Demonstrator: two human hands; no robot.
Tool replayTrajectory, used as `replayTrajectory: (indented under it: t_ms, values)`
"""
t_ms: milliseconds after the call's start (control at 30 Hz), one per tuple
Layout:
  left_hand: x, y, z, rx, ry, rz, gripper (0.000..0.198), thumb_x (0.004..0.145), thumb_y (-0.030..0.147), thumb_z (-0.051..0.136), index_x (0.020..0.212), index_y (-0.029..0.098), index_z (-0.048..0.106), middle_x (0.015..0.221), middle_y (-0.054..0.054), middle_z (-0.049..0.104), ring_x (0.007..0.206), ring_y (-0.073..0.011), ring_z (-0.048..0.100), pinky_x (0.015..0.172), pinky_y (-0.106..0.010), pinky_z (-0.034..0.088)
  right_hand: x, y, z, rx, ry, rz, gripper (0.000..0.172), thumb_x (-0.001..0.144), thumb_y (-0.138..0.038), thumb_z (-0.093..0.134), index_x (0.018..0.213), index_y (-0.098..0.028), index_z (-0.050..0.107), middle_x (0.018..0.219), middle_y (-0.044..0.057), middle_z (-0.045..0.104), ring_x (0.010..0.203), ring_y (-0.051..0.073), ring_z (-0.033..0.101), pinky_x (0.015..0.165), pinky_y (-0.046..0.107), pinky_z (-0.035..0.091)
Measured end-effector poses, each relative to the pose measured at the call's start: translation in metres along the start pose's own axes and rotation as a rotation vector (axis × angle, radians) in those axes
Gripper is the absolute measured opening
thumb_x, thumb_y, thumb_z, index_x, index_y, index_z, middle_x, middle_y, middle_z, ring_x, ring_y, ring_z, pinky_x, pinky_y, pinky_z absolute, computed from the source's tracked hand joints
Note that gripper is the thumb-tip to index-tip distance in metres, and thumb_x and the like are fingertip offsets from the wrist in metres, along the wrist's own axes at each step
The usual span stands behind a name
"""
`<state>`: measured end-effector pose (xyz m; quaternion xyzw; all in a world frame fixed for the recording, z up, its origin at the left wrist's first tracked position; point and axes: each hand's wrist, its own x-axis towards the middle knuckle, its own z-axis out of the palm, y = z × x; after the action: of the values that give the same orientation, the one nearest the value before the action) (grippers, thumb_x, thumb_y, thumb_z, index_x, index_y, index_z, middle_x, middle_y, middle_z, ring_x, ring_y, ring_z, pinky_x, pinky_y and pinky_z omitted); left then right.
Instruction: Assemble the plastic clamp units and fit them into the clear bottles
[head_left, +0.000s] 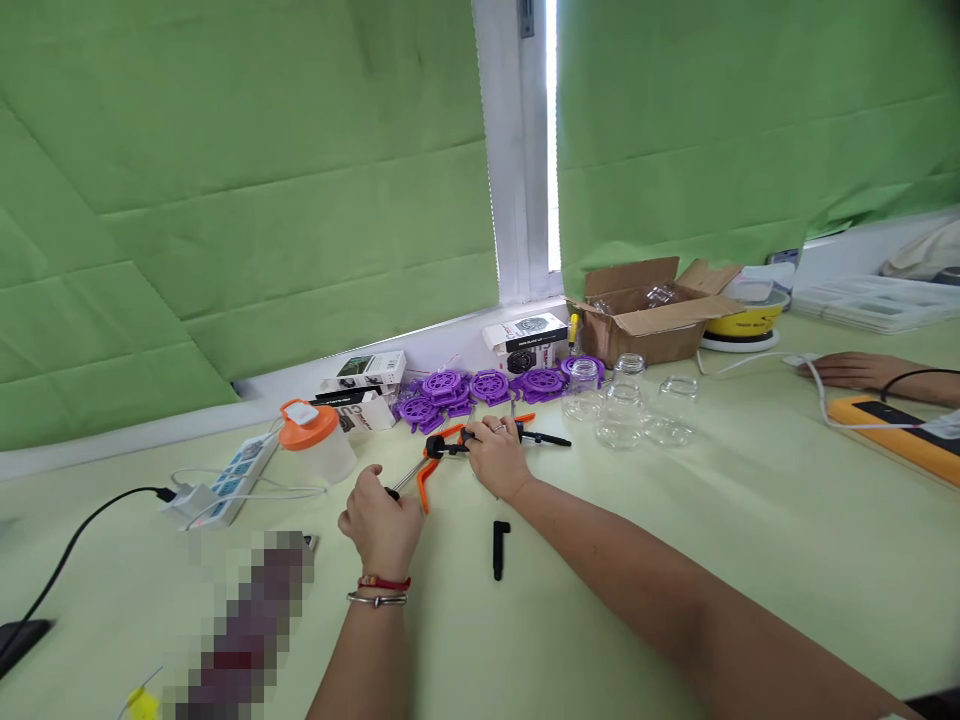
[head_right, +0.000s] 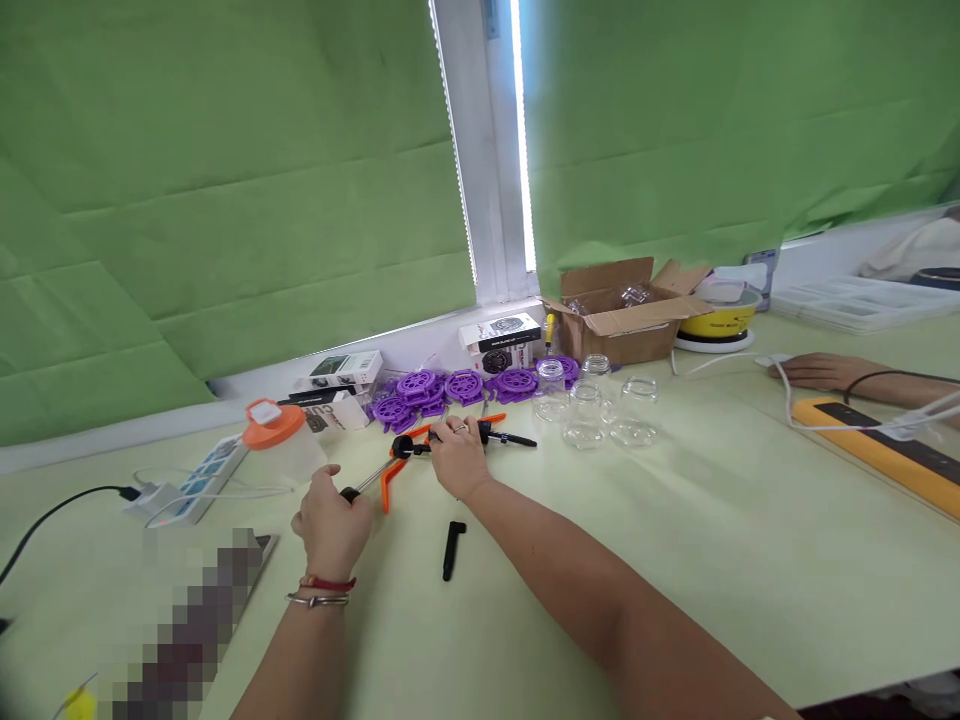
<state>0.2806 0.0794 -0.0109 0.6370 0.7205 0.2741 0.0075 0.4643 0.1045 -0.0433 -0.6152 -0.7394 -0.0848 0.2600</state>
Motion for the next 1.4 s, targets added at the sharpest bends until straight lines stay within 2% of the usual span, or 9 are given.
replayTrajectory:
  t_ms: [333, 500, 567, 667, 833, 967, 1133, 1233, 1400]
  values:
    - [0.014, -0.021, 0.013, 0.084, -0.216, -0.088, 0.042, 0.075, 0.027, 0.046, 0.116, 0.017, 0.049, 0.121, -0.021, 0.057, 0.106, -0.0388, 0.055, 0.083, -0.056, 0.038, 0.001, 0.007, 0.007, -0.079, -0.126, -0.009, 0.028, 0.085, -0.019, 0.046, 0.087, -0.017, 0.074, 0.13, 0.009, 0.052, 0.118, 0.029, 0.035, 0.103, 0.048, 0.011]
    - [0.015, -0.024, 0.019, 0.123, -0.267, -0.065, 0.037, 0.078, 0.031, 0.043, 0.111, 0.02, 0.055, 0.116, -0.018, 0.06, 0.104, -0.0396, 0.056, 0.081, -0.056, 0.039, -0.002, -0.025, -0.007, -0.034, -0.059, -0.163, 0.031, 0.089, -0.02, 0.041, 0.106, -0.019, 0.066, 0.114, 0.011, 0.06, 0.109, 0.027, 0.043, 0.099, 0.047, 0.019]
    - [0.016, -0.026, 0.021, 0.126, -0.263, -0.066, 0.04, 0.08, 0.036, 0.041, 0.114, 0.019, 0.054, 0.116, -0.019, 0.061, 0.106, -0.0408, 0.055, 0.081, -0.056, 0.039, -0.005, -0.042, -0.008, 0.002, -0.148, -0.334, 0.031, 0.089, -0.023, 0.042, 0.11, -0.022, 0.064, 0.1, 0.01, 0.064, 0.1, 0.025, 0.048, 0.094, 0.044, 0.025]
    - [0.019, -0.03, 0.023, 0.115, -0.268, -0.067, 0.041, 0.082, 0.041, 0.04, 0.111, 0.018, 0.056, 0.112, -0.02, 0.062, 0.102, -0.0396, 0.058, 0.077, -0.051, 0.042, -0.01, -0.062, -0.003, 0.026, -0.291, -0.392, 0.024, 0.087, -0.027, 0.048, 0.094, -0.019, 0.069, 0.087, 0.01, 0.066, 0.092, 0.026, 0.053, 0.086, 0.042, 0.032]
    - [0.021, -0.034, 0.023, 0.057, -0.267, -0.055, 0.03, 0.083, 0.038, 0.041, 0.088, 0.016, 0.061, 0.094, -0.019, 0.066, 0.086, -0.0333, 0.064, 0.067, -0.039, 0.046, -0.01, -0.062, -0.001, 0.221, -0.395, -0.054, 0.011, 0.074, -0.014, 0.06, 0.076, -0.013, 0.07, 0.086, 0.013, 0.069, 0.087, 0.026, 0.06, 0.077, 0.036, 0.04]
    - [0.021, -0.03, 0.016, -0.006, -0.16, -0.056, 0.031, 0.086, 0.036, 0.039, 0.096, 0.012, 0.056, 0.096, -0.022, 0.063, 0.087, -0.0331, 0.063, 0.068, -0.04, 0.046, -0.008, -0.039, -0.017, 0.36, -0.327, 0.129, 0.015, 0.077, -0.017, 0.057, 0.086, -0.016, 0.069, 0.088, 0.008, 0.07, 0.082, 0.02, 0.063, 0.069, 0.029, 0.044]
    - [0.011, -0.014, 0.009, -0.266, -0.071, 0.133, 0.029, 0.086, 0.034, 0.043, 0.11, 0.018, 0.048, 0.103, -0.012, 0.058, 0.096, -0.0253, 0.058, 0.078, -0.037, 0.047, -0.02, 0.006, -0.048, 1.329, -0.158, 0.628, 0.035, 0.071, -0.021, 0.066, 0.105, -0.015, 0.058, 0.077, 0.003, 0.066, 0.059, 0.01, 0.056, 0.056, 0.024, 0.043]
    - [-0.005, 0.001, 0.008, -0.595, -0.234, 0.246, 0.026, 0.086, 0.037, 0.044, 0.107, 0.022, 0.048, 0.084, -0.002, 0.056, 0.073, -0.0172, 0.056, 0.065, -0.031, 0.049, -0.038, 0.031, -0.064, 1.629, -0.101, 0.723, 0.032, 0.069, -0.028, 0.071, 0.096, -0.015, 0.06, 0.078, 0.004, 0.066, 0.057, 0.008, 0.052, 0.056, 0.024, 0.041]
    - [-0.032, 0.022, 0.009, -0.717, -0.457, 0.328, 0.025, 0.086, 0.035, 0.045, 0.107, 0.023, 0.049, 0.08, 0.001, 0.052, 0.068, -0.0139, 0.052, 0.064, -0.029, 0.047, -0.068, 0.045, -0.07, 1.63, -0.122, 0.731, 0.039, 0.063, -0.036, 0.077, 0.094, -0.015, 0.065, 0.079, 0.005, 0.066, 0.058, 0.009, 0.051, 0.056, 0.026, 0.039]
